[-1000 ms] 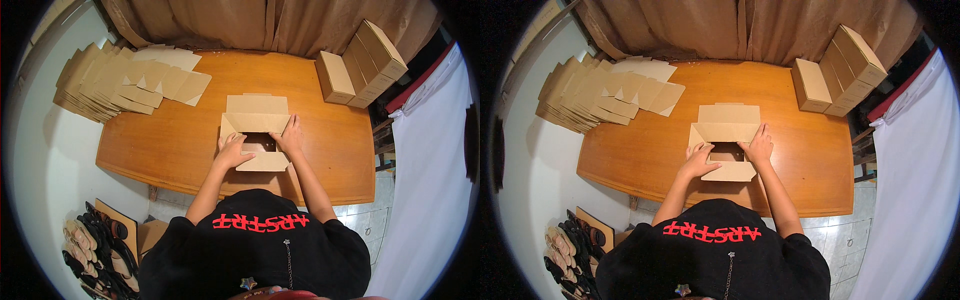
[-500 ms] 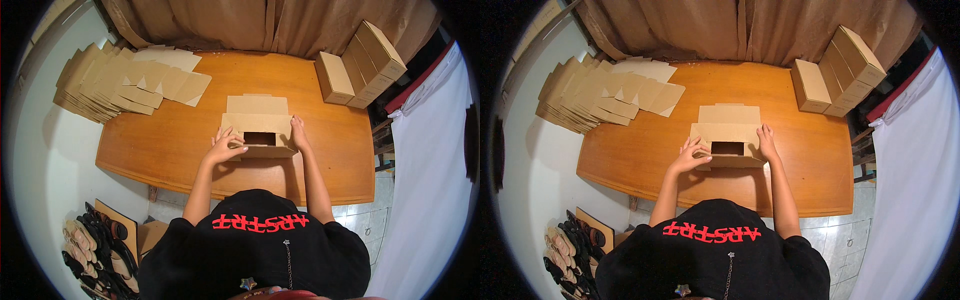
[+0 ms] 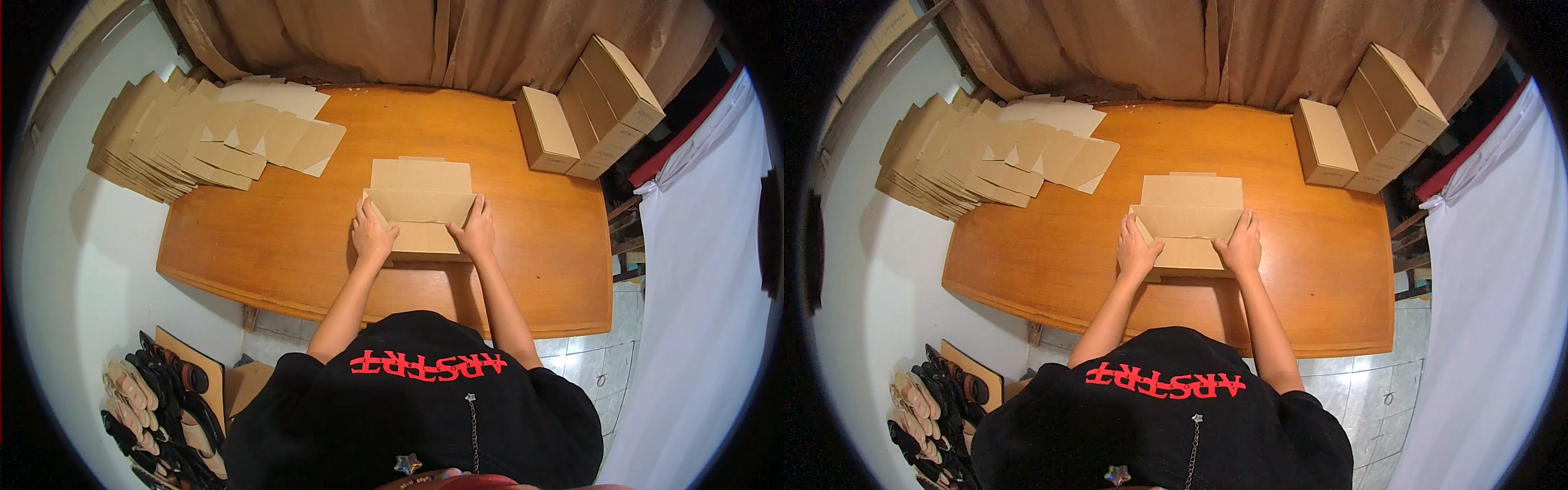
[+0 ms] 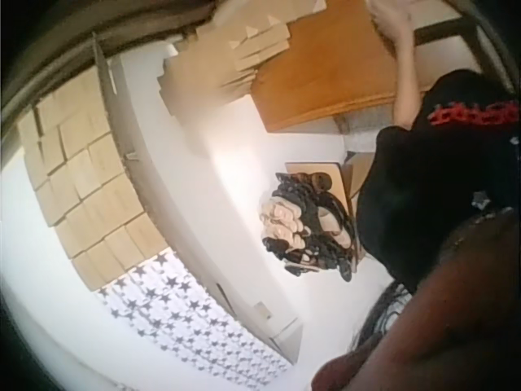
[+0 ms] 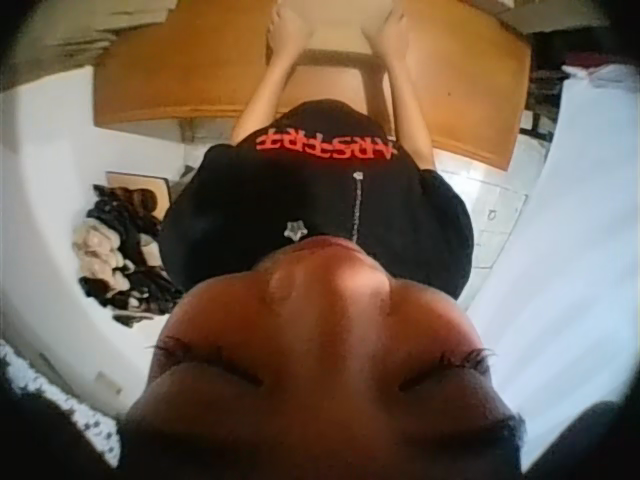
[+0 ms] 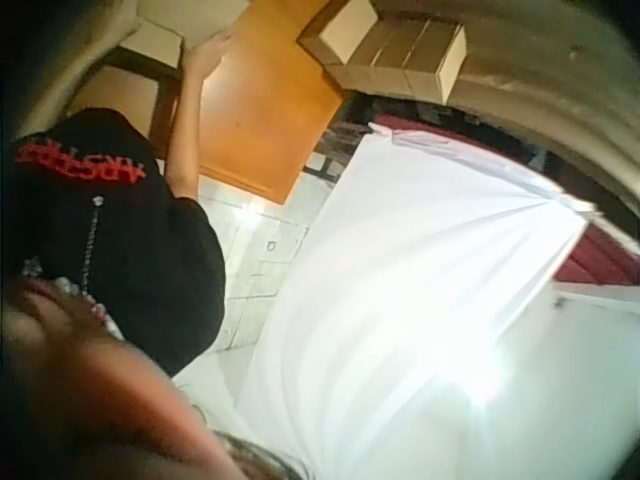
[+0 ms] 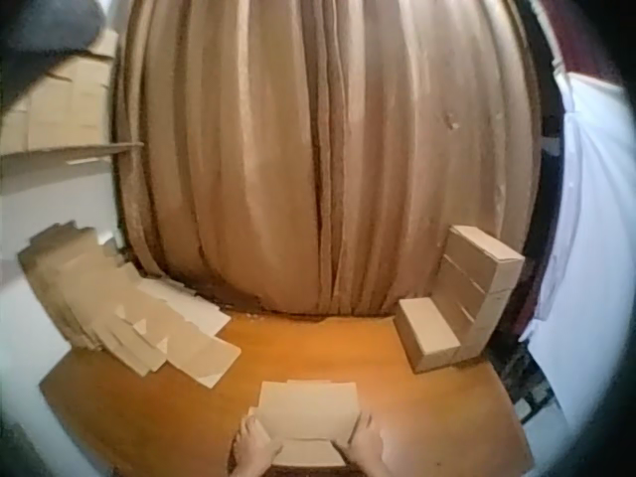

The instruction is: Folding and assembling flat cardboard sheets into boxes on a wooden table.

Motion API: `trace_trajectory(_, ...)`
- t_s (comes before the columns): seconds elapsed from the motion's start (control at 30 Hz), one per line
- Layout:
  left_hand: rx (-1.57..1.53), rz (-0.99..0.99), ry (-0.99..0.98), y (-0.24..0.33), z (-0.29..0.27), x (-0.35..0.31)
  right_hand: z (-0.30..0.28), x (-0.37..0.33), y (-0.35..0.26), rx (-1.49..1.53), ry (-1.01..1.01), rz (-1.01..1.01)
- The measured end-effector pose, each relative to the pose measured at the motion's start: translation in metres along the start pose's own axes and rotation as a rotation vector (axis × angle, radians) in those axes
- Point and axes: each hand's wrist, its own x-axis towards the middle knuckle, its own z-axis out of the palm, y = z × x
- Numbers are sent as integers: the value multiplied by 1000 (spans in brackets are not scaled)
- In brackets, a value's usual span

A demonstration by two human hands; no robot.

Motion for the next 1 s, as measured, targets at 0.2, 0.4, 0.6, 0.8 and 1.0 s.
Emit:
trace_trajectory(0.2,-57,-45,-37,-3,-8,1,0,-2,-1,-25,48,28)
trace_trajectory(0.4,-429,-560,-630,-29,-44,0,1,3,9,92,46,130)
trace_trajectory(0.6,-552,-477,-695,-55,-39,-15,1,1,0,164,67,101)
trace_trajectory(0.8,-861,-39,31,-60,-21,2,18,6,-16,423,352,-29)
trace_trajectory(1.0,-744,349,459,4,-74,-1,53,26,1,669,13,-117)
